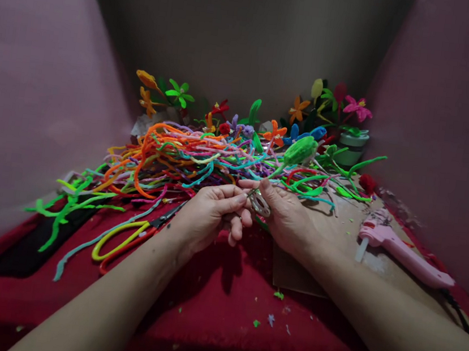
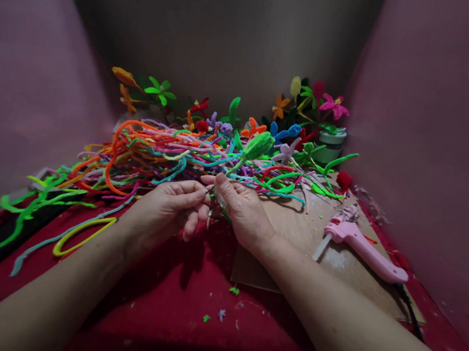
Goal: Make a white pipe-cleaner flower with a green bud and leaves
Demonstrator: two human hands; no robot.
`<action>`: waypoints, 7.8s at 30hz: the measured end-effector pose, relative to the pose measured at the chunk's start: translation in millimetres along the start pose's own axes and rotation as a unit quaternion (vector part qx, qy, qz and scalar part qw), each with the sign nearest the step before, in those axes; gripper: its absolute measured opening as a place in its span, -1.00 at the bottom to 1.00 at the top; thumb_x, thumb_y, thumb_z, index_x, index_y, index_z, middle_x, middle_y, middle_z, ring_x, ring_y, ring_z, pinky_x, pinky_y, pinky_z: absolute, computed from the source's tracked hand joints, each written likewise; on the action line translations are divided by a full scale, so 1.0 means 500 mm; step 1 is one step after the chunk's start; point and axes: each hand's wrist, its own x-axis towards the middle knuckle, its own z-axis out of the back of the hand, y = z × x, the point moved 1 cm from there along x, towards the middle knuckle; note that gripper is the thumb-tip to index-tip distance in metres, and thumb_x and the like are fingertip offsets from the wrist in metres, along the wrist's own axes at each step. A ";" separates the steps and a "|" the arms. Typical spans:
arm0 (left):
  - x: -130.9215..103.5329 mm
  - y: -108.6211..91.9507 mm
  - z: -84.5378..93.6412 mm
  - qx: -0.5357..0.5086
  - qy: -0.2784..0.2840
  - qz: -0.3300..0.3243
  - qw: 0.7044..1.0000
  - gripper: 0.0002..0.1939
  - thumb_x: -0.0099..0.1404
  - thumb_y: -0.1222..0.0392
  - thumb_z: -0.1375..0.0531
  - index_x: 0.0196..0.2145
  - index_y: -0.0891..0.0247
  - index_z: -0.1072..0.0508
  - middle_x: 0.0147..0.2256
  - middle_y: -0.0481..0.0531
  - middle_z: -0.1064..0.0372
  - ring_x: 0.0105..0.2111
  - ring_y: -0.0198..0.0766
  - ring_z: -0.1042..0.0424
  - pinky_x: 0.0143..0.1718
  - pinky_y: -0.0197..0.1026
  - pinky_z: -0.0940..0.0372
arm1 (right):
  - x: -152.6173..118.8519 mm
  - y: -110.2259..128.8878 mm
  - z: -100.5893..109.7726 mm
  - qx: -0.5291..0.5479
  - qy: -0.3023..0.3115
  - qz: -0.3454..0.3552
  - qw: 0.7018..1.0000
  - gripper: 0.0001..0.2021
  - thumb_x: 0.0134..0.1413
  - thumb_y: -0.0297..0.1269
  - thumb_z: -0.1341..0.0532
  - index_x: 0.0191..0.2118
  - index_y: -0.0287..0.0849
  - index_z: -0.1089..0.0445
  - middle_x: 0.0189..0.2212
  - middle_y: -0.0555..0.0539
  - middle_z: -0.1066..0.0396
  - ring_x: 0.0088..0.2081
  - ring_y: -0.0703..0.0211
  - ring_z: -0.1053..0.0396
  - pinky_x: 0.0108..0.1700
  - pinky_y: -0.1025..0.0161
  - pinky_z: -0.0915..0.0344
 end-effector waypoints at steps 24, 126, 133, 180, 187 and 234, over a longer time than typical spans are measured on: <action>0.000 0.016 -0.005 -0.196 0.146 0.014 0.970 -0.80 0.26 0.17 -0.08 -0.41 0.36 -0.36 -0.66 -0.07 -0.36 -0.90 -0.50 -0.10 -0.90 -0.46 -0.09 | -0.011 0.035 -0.015 0.034 -0.011 -0.002 0.999 -0.86 -0.13 -0.27 -0.29 -0.35 -0.08 -0.52 -0.50 0.01 -0.44 -0.44 0.25 -0.34 -0.22 0.20 -0.25; -0.031 -0.019 -0.018 0.386 -0.299 -0.236 0.840 -0.50 0.15 0.17 -0.17 0.04 0.15 -0.15 -0.47 -0.11 -0.37 -0.51 -0.33 -0.40 -0.42 -0.32 -0.27 | -0.002 0.039 0.002 -0.053 -0.063 -0.046 0.996 -0.81 -0.25 -0.23 -0.35 -0.60 -0.23 -0.39 -0.65 0.06 -0.30 -0.58 0.34 -0.21 -0.47 0.31 -0.15; -0.017 -0.007 -0.024 0.383 -0.280 -0.236 0.848 -0.71 0.13 0.15 -0.19 -0.18 0.18 -0.25 -0.43 -0.09 -0.36 -0.44 -0.34 -0.39 -0.37 -0.33 -0.26 | -0.009 0.031 -0.007 -0.040 -0.073 -0.065 0.994 -0.80 -0.26 -0.24 -0.34 -0.62 -0.26 -0.38 -0.68 0.08 -0.25 -0.61 0.38 -0.13 -0.52 0.34 -0.08; -0.020 0.013 -0.049 0.095 -0.215 -0.129 0.963 -0.84 0.09 0.24 -0.23 -0.35 0.34 -0.38 -0.64 -0.11 -0.38 -0.73 -0.41 -0.28 -0.70 -0.35 -0.20 | -0.010 0.057 -0.004 -0.292 -0.013 0.064 0.954 -0.76 -0.05 -0.38 -0.09 -0.67 -0.20 -0.31 -0.63 0.04 -0.23 -0.49 0.26 -0.18 -0.35 0.28 -0.12; -0.018 0.017 -0.046 0.084 -0.221 -0.133 0.962 -0.83 0.08 0.19 -0.24 -0.40 0.33 -0.36 -0.66 -0.07 -0.38 -0.74 -0.37 -0.30 -0.72 -0.33 -0.21 | -0.017 0.056 -0.008 -0.323 0.017 0.049 0.945 -0.72 0.01 -0.43 -0.01 -0.66 -0.21 -0.28 -0.66 0.04 -0.28 -0.55 0.30 -0.19 -0.42 0.32 -0.12; -0.023 0.030 -0.043 0.193 -0.220 -0.102 0.951 -0.86 0.13 0.14 -0.18 -0.47 0.27 -0.34 -0.66 -0.11 -0.30 -0.68 -0.36 -0.30 -0.66 -0.34 -0.20 | -0.014 0.045 -0.003 -0.353 0.026 0.059 0.933 -0.71 0.01 -0.42 0.00 -0.67 -0.21 -0.25 -0.65 0.04 -0.28 -0.54 0.32 -0.19 -0.42 0.36 -0.13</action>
